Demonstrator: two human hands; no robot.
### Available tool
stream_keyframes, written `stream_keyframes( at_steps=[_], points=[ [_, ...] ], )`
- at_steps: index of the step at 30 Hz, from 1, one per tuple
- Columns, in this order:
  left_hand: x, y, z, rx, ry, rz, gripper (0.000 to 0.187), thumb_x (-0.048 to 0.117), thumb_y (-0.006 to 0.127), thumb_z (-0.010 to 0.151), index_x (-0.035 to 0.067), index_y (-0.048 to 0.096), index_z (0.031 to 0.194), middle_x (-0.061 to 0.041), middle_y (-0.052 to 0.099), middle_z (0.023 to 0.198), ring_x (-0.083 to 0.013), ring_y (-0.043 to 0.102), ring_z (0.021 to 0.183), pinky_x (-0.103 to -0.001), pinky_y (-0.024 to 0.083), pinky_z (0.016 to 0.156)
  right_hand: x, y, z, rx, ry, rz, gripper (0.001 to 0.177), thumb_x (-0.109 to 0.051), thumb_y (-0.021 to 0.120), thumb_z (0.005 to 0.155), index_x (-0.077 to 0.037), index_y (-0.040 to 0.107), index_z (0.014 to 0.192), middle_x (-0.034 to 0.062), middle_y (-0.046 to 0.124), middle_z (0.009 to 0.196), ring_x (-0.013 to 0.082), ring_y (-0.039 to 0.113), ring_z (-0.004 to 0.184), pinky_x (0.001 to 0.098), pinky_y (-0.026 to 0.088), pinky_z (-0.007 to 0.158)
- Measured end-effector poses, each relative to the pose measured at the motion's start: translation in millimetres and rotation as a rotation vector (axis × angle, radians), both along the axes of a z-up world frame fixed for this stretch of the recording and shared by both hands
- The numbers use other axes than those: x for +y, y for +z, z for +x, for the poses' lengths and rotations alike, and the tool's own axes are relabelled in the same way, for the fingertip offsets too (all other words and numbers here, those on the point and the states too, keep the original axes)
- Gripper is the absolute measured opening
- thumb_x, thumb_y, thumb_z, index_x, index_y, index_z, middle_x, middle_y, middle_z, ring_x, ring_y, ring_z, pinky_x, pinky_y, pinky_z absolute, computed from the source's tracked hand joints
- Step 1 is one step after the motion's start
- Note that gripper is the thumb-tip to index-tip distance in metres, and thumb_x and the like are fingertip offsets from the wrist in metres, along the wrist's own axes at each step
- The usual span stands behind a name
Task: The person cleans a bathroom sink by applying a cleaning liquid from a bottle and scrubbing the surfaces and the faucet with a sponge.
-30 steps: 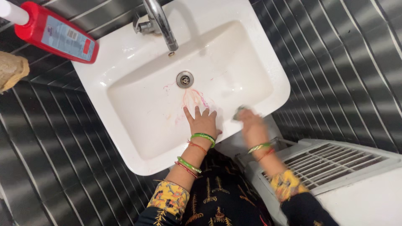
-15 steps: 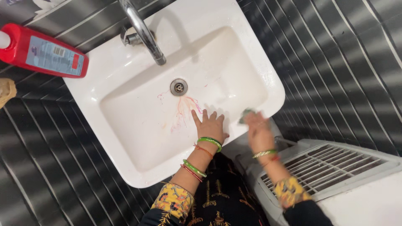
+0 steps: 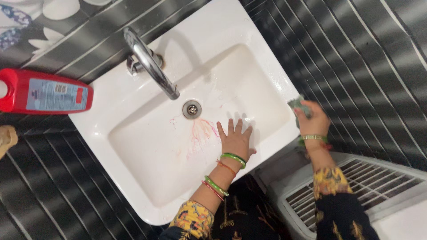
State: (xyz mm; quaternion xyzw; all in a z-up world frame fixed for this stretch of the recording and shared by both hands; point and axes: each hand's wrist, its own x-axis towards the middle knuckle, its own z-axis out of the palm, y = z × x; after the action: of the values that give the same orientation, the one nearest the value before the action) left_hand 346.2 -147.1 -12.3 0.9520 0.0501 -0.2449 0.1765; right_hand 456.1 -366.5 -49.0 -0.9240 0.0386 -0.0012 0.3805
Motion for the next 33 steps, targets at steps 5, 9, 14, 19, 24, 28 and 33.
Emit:
stream_keyframes(
  at_steps=[5,9,14,19,24,28,33],
  points=[
    [8.6,-10.8,2.7,-0.084,0.025,-0.024,0.088,0.049,0.086,0.071,0.024,0.05,0.147,-0.012,0.032,0.162,-0.0403,0.018,0.152,-0.073,-0.001,0.117,62.8,-12.9,93.3,-0.083,0.159,0.088,0.031,-0.01,0.089,0.08,-0.006,0.073,0.107,0.0092,0.077,0.109,0.0184,0.073,0.097,0.0297,0.055,0.086],
    [9.3,-13.5,7.0,-0.148,0.052,-0.048,0.09,0.047,0.087,0.068,0.023,0.052,0.146,-0.014,0.031,0.162,-0.0418,0.017,0.151,-0.072,0.0,0.117,74.4,-11.1,120.0,0.034,0.226,0.104,0.036,-0.013,0.086,0.085,-0.007,0.071,0.117,0.0103,0.075,0.108,0.019,0.072,0.093,0.0299,0.056,0.083],
    [14.7,-12.1,19.3,-0.256,0.087,-0.1,0.088,0.046,0.088,0.066,0.022,0.055,0.144,-0.015,0.032,0.162,-0.0423,0.019,0.152,-0.073,0.001,0.118,-3.4,5.9,51.3,0.332,0.094,-0.114,0.046,-0.027,0.084,0.085,-0.018,0.075,0.129,0.0137,0.078,0.097,0.0218,0.074,0.083,0.0333,0.057,0.075],
    [32.9,-13.5,38.2,-0.316,0.115,-0.108,0.088,0.046,0.088,0.066,0.022,0.055,0.144,-0.014,0.032,0.162,-0.0432,0.02,0.151,-0.073,0.002,0.117,12.0,4.3,74.5,0.236,0.134,-0.211,0.042,-0.03,0.087,0.083,-0.011,0.077,0.12,0.0184,0.076,0.101,0.0267,0.075,0.088,0.0356,0.057,0.08],
    [41.9,-16.8,52.9,-0.312,0.149,-0.106,0.089,0.045,0.088,0.066,0.022,0.054,0.145,-0.014,0.03,0.163,-0.0435,0.019,0.151,-0.073,0.002,0.117,127.2,-15.7,167.4,0.021,0.169,-0.112,0.04,-0.027,0.087,0.082,-0.009,0.077,0.116,0.0183,0.075,0.105,0.0325,0.075,0.094,0.0382,0.058,0.083],
    [43.8,-19.6,54.4,-0.298,0.153,-0.107,0.09,0.045,0.088,0.067,0.022,0.053,0.146,-0.014,0.029,0.163,-0.0427,0.018,0.152,-0.072,0.001,0.118,150.2,-19.6,190.3,-0.012,0.208,-0.098,0.041,-0.027,0.087,0.082,-0.009,0.076,0.117,0.0195,0.074,0.106,0.0355,0.073,0.096,0.0399,0.057,0.085],
    [56.3,-24.9,54.3,-0.267,0.16,-0.121,0.089,0.046,0.088,0.068,0.02,0.052,0.146,-0.015,0.027,0.163,-0.0432,0.015,0.152,-0.073,0.0,0.116,71.7,5.6,106.0,0.166,0.141,-0.07,0.042,-0.029,0.081,0.087,-0.012,0.075,0.125,0.0141,0.077,0.109,0.0256,0.075,0.091,0.0381,0.057,0.082]
  ],
)
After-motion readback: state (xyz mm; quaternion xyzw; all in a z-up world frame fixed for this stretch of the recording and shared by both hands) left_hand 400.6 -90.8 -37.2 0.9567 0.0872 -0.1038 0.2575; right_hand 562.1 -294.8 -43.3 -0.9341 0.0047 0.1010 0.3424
